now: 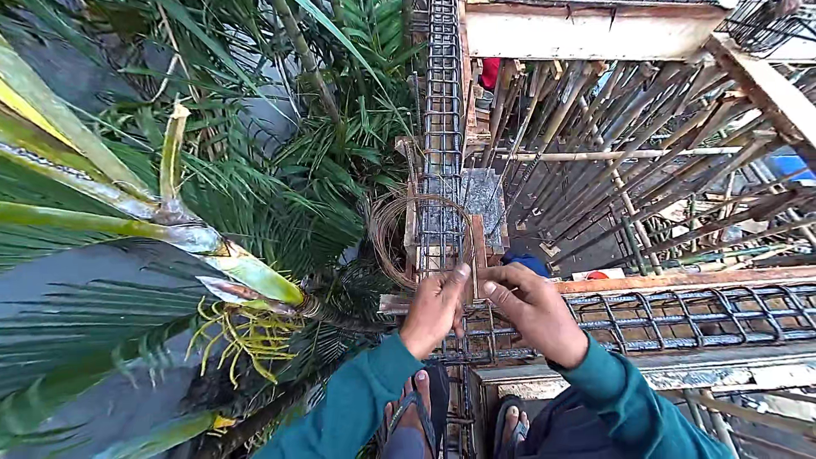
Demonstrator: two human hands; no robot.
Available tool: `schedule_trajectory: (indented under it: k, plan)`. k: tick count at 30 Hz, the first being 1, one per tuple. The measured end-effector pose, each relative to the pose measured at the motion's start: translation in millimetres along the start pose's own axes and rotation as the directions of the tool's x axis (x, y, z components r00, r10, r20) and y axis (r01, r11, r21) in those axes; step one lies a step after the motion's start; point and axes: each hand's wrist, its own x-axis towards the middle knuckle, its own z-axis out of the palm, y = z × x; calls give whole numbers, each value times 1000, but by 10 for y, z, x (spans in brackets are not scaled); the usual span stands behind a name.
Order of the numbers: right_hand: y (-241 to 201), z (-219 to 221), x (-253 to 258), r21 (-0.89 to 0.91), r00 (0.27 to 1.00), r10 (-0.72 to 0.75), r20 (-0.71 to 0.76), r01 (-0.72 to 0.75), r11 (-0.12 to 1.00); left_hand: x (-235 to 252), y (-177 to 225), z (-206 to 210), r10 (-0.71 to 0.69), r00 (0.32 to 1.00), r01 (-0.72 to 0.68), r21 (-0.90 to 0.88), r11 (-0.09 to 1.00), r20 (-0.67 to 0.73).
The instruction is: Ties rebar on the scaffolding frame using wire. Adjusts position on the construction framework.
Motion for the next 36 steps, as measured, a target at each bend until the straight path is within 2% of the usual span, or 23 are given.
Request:
schedule_trajectory:
  k: [3,9,12,14,17,20,22,25,29,36]
  plan:
    - [24,4,9,62,999,-21,32,19,998,-101,-91,89,-44,981,38,36,999,191]
    - [24,17,-30,78,981,-185,55,181,980,-189,-92,53,-125,896,117,43,992,426]
    - [41,8,-41,54,959,-278,48,275,960,-219,-90,26,-187,848,162,93,982,497]
    - [33,7,-57,11,957,-288,24,288,958,-215,-91,18,-222,832,178,134,975,509]
    - [-29,6,-77,-54,977,-210,33,211,976,-213,-116,15,-231,863,139,230,963,450]
    - [-73,-28,-55,-154,988,-135,81,146,977,-190,-142,35,-144,940,2,419,908,308]
    - [-71,-38,-46,-183,985,-128,116,148,972,-185,-180,53,-77,967,-55,495,867,242]
    - [-50,-25,-38,-158,977,-158,145,180,971,-194,-232,48,-68,978,-31,461,887,197]
    - [-91,-79,-27,-106,991,-105,89,114,988,-185,-294,-17,-153,972,76,379,922,178]
    - [-101,-78,-5,112,996,-7,84,-3,994,-206,-296,-32,-136,981,62,435,898,140]
